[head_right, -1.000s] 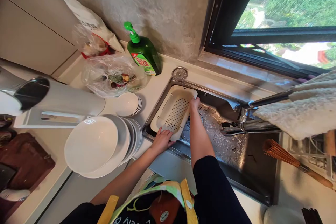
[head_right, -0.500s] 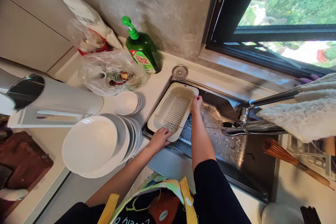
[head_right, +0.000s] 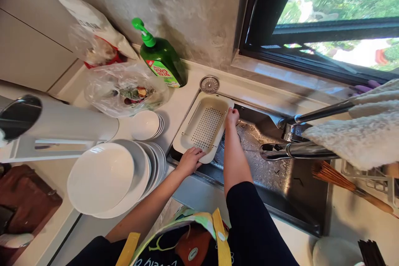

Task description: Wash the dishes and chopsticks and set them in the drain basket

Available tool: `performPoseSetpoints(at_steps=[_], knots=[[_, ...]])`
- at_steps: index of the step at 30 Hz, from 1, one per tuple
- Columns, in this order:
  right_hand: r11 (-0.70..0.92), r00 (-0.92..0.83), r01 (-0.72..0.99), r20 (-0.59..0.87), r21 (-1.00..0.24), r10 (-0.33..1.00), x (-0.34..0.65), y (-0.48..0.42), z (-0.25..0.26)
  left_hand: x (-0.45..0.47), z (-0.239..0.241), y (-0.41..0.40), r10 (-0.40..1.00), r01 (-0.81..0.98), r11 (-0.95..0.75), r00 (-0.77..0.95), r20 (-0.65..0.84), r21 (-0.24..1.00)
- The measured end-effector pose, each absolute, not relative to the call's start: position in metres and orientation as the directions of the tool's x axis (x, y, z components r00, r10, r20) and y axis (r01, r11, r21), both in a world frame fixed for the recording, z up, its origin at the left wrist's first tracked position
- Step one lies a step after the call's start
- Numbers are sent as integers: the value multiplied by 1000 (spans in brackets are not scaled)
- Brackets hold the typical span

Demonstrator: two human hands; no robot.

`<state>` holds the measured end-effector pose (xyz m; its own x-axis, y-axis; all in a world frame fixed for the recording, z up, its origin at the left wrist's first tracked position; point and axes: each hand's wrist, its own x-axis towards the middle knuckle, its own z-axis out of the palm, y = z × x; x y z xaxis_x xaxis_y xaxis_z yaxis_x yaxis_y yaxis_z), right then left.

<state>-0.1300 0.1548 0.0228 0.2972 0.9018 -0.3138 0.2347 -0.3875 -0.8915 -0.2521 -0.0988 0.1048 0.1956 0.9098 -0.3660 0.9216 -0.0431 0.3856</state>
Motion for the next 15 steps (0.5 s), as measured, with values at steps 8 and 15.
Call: performPoseSetpoints(at_steps=[8, 15], knots=[[-461, 376, 307, -339, -832, 862, -131, 165, 11, -257, 98, -127, 861, 890, 41, 198, -468, 453], [-438, 399, 384, -282, -813, 873, -129, 169, 2, -257, 97, -136, 825, 918, 86, 151, -544, 387]])
